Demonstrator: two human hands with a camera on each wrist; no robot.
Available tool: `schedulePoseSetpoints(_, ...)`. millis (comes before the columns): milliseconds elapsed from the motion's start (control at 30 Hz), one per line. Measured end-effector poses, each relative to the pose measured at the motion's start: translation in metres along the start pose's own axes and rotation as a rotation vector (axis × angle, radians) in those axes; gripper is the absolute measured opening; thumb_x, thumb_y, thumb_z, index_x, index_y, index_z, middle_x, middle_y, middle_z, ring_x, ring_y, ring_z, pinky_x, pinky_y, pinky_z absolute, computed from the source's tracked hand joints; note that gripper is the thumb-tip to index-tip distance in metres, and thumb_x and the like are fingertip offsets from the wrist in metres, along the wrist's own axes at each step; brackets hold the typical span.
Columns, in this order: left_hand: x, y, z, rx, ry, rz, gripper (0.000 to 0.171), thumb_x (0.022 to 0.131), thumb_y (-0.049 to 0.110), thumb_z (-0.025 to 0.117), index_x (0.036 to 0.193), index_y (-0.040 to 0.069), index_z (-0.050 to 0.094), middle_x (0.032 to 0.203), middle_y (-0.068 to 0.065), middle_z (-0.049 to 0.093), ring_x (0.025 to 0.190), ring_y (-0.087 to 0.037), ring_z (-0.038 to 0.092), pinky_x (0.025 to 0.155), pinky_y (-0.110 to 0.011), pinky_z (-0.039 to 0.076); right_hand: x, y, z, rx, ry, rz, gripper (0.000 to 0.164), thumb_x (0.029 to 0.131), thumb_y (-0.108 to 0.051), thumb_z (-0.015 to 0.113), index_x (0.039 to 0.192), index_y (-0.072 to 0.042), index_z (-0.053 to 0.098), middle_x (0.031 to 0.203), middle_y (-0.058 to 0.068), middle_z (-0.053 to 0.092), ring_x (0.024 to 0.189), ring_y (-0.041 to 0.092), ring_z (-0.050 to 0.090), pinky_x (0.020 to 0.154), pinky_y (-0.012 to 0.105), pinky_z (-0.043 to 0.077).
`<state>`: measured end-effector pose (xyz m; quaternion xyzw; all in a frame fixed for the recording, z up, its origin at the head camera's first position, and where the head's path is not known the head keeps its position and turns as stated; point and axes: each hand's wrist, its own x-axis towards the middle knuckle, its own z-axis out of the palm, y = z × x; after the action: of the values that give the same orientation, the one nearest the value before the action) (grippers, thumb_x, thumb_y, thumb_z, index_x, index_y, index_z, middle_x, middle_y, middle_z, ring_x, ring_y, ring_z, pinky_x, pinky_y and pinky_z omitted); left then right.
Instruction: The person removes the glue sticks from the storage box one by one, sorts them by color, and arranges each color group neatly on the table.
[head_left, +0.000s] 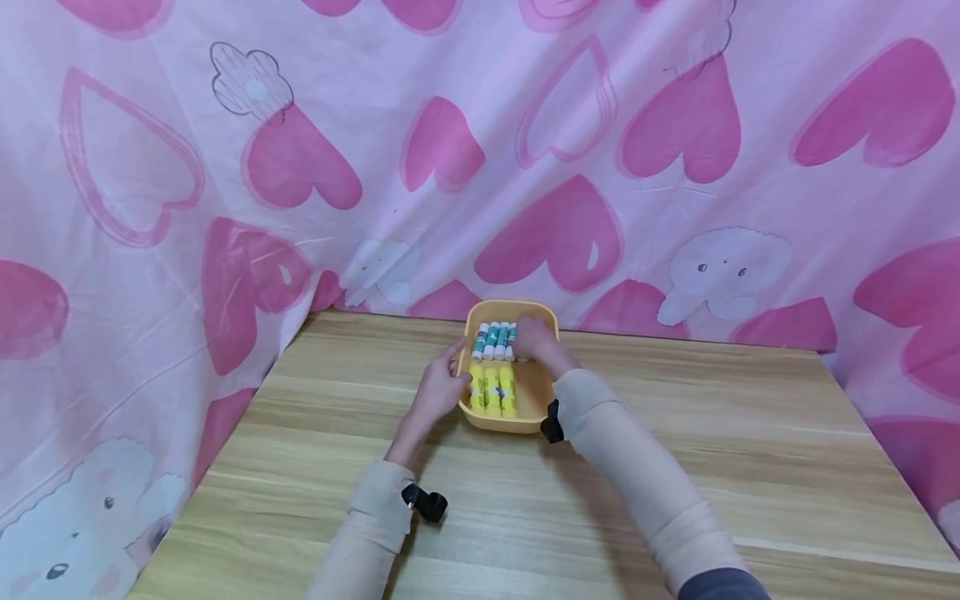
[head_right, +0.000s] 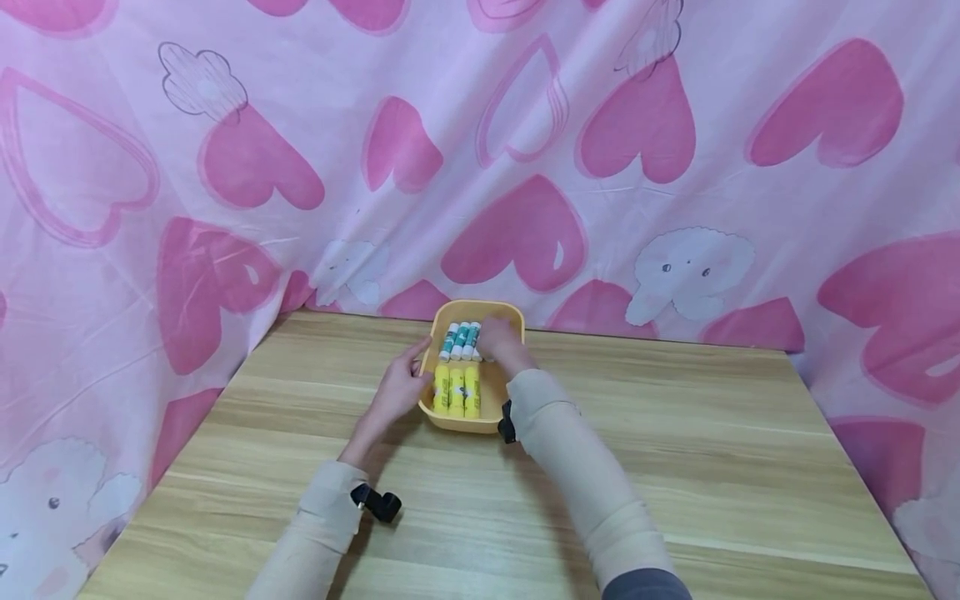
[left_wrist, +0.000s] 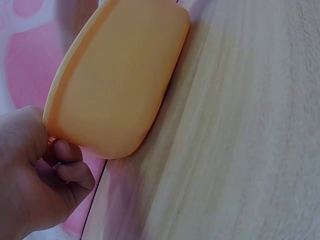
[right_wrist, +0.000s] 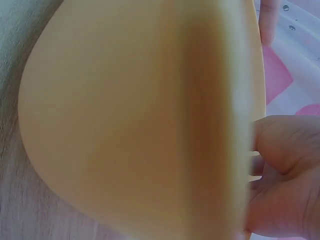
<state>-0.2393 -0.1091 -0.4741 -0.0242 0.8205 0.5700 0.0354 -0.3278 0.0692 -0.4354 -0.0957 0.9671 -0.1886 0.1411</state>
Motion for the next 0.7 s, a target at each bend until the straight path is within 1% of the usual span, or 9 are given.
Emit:
schedulePoseSetpoints(133, 0.000, 0.000, 0.000, 0.003, -0.005, 0.002, 0.074, 0.087, -0.002, 0.058, 0.154, 0.021, 0.037, 0.103, -0.019, 0.066, 0.063, -0.014, 0.055, 0.049, -0.020, 0.050, -0.001, -0.001, -0.001, 0.046, 0.002, 0.016, 0.006, 0.089, 0.001, 0.054, 0.094, 0.001, 0.057, 0.084, 0.009, 0.053, 0.070, 0.019, 0.051, 0.054, 0.022, 0.043)
schedulePoseSetpoints(167, 0.000, 0.000, 0.000, 0.004, -0.005, 0.004, 0.074, 0.087, -0.002, 0.058, 0.154, 0.020, 0.037, 0.103, -0.019, 0.066, 0.062, -0.014, 0.055, 0.049, -0.020, 0.049, -0.002, -0.001, -0.002, 0.050, 0.006, 0.019, 0.006, 0.090, -0.001, 0.054, 0.095, 0.001, 0.057, 0.084, 0.009, 0.053, 0.070, 0.018, 0.051, 0.054, 0.022, 0.044)
schedulePoseSetpoints(233, 0.000, 0.000, 0.000, 0.005, -0.001, 0.005, 0.074, 0.087, -0.002, 0.058, 0.154, 0.020, 0.038, 0.107, -0.019, 0.066, 0.066, -0.013, 0.058, 0.051, -0.021, 0.051, -0.005, -0.002, -0.004, 0.053, 0.023, 0.014, 0.006, 0.092, -0.003, 0.055, 0.096, 0.000, 0.058, 0.084, 0.008, 0.054, 0.071, 0.018, 0.052, 0.057, 0.023, 0.045)
schedulePoseSetpoints(300, -0.001, 0.000, -0.001, 0.010, 0.000, 0.003, 0.073, 0.087, -0.002, 0.058, 0.154, 0.020, 0.037, 0.113, -0.020, 0.066, 0.071, -0.015, 0.061, 0.053, -0.022, 0.053, -0.007, -0.004, -0.006, 0.051, 0.040, 0.006, 0.008, 0.092, -0.005, 0.055, 0.098, 0.000, 0.058, 0.086, 0.009, 0.055, 0.073, 0.019, 0.051, 0.061, 0.026, 0.046)
schedulePoseSetpoints(367, -0.001, -0.001, -0.001, 0.007, 0.004, 0.003, 0.073, 0.087, -0.002, 0.058, 0.154, 0.021, 0.037, 0.123, -0.019, 0.065, 0.079, -0.017, 0.065, 0.057, -0.025, 0.056, -0.011, -0.006, -0.010, 0.055, 0.058, -0.011, 0.012, 0.091, -0.005, 0.056, 0.101, 0.001, 0.059, 0.089, 0.010, 0.058, 0.076, 0.021, 0.052, 0.067, 0.029, 0.048)
schedulePoseSetpoints(400, -0.001, -0.001, -0.001, 0.005, 0.002, 0.001, 0.073, 0.088, -0.002, 0.058, 0.154, 0.021, 0.037, 0.124, -0.020, 0.064, 0.081, -0.019, 0.066, 0.058, -0.025, 0.057, -0.012, -0.006, -0.011, 0.055, 0.070, -0.021, 0.016, 0.089, -0.004, 0.057, 0.104, 0.001, 0.059, 0.091, 0.011, 0.059, 0.078, 0.022, 0.054, 0.070, 0.031, 0.050)
schedulePoseSetpoints(533, 0.001, -0.001, 0.000, -0.002, 0.003, 0.008, 0.074, 0.087, -0.003, 0.059, 0.154, 0.020, 0.037, 0.128, -0.021, 0.063, 0.090, -0.021, 0.068, 0.061, -0.027, 0.059, -0.016, -0.008, -0.018, 0.077, 0.094, -0.040, 0.038, 0.086, -0.004, 0.057, 0.123, 0.003, 0.058, 0.112, 0.015, 0.065, 0.096, 0.028, 0.060, 0.088, 0.038, 0.055)
schedulePoseSetpoints(600, 0.001, -0.002, 0.000, -0.004, 0.001, 0.016, 0.074, 0.087, -0.004, 0.058, 0.154, 0.019, 0.037, 0.128, -0.022, 0.063, 0.094, -0.022, 0.069, 0.062, -0.027, 0.059, -0.019, -0.008, -0.023, 0.102, 0.108, -0.049, 0.048, 0.087, -0.005, 0.057, 0.134, 0.004, 0.052, 0.124, 0.018, 0.063, 0.109, 0.032, 0.061, 0.098, 0.043, 0.053)
schedulePoseSetpoints(700, 0.001, -0.002, 0.001, -0.007, -0.003, 0.024, 0.073, 0.087, -0.004, 0.058, 0.154, 0.017, 0.036, 0.128, -0.024, 0.063, 0.100, -0.024, 0.069, 0.064, -0.027, 0.060, -0.025, -0.005, -0.029, 0.166, 0.122, -0.058, 0.060, 0.088, -0.006, 0.058, 0.145, 0.003, 0.041, 0.140, 0.022, 0.053, 0.126, 0.038, 0.053, 0.108, 0.049, 0.046)
